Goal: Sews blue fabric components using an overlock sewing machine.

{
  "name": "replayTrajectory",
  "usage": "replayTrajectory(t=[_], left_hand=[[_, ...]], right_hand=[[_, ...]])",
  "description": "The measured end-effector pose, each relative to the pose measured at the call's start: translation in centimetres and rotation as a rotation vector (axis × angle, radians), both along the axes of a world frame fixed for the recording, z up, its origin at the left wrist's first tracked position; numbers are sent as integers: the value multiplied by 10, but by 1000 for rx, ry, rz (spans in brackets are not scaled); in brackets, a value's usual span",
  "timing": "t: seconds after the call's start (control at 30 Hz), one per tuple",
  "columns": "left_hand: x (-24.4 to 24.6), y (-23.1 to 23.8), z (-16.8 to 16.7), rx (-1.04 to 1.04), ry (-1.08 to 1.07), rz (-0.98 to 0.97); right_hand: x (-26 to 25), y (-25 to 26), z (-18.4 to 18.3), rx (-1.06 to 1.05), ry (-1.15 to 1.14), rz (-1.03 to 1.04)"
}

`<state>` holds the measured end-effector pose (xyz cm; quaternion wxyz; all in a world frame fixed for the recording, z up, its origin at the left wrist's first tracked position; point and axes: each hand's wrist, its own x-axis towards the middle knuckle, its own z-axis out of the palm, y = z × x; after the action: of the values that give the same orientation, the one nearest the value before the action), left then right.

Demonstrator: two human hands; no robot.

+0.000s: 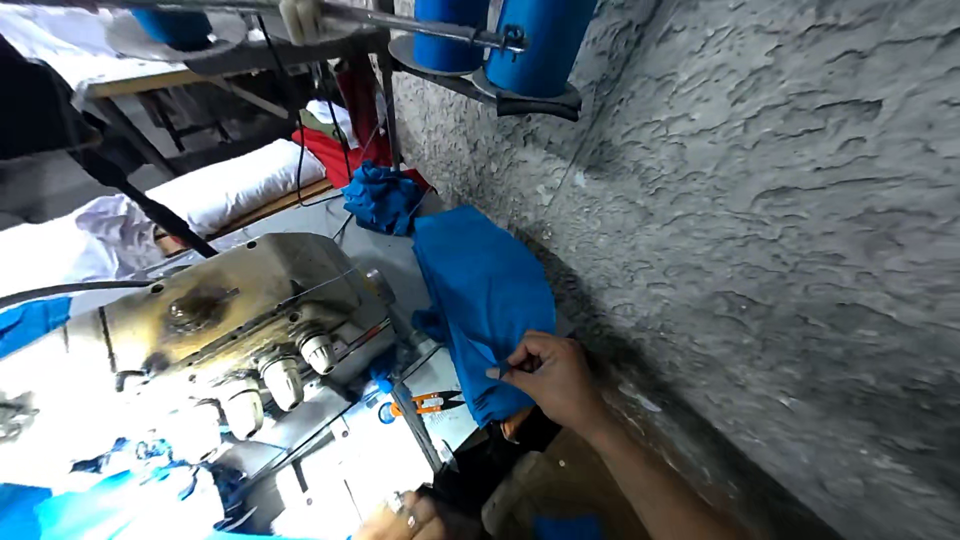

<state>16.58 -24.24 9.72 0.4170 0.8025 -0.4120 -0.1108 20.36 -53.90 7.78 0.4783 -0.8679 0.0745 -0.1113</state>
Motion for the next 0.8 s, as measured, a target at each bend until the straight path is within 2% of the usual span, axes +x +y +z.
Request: replayTrajectory(t=[0.13, 0.2, 0.23, 0.3, 0.37, 0.4, 0.47, 0.53, 0.6, 0.63, 0.7, 0.8], left_hand=[[23, -70, 5, -196, -265, 123], [30, -99, -15, -79, -444, 223], [32, -108, -30, 37, -492, 263], [32, -114, -48, 223, -509, 290], [31, -110, -41, 347, -442, 250], [33, -106, -29, 394, -331, 198], [45, -96, 1, 415, -44, 71], [47, -79, 26, 85, 34, 81], [41, -62, 63, -356, -64, 130], [33, -52, 84, -511, -101, 119], [8, -30, 121, -685, -123, 65], [-40, 1, 141, -770, -52, 2]], right_hand=[[5, -8, 14, -15, 158, 129], [9, -17, 23, -65, 217, 209], [11, -25, 32, -122, 213, 163], [20, -53, 62, -313, 14, -150], [37, -87, 97, -498, -270, -465], [43, -89, 114, -575, -337, -481], [55, -71, 135, -809, -404, -282], [59, -48, 143, -947, -438, -2], [34, -11, 164, -942, -509, 242], [10, 14, 175, -929, -572, 356], [-44, 62, 197, -788, -672, 531], [-105, 88, 231, -385, -446, 684]])
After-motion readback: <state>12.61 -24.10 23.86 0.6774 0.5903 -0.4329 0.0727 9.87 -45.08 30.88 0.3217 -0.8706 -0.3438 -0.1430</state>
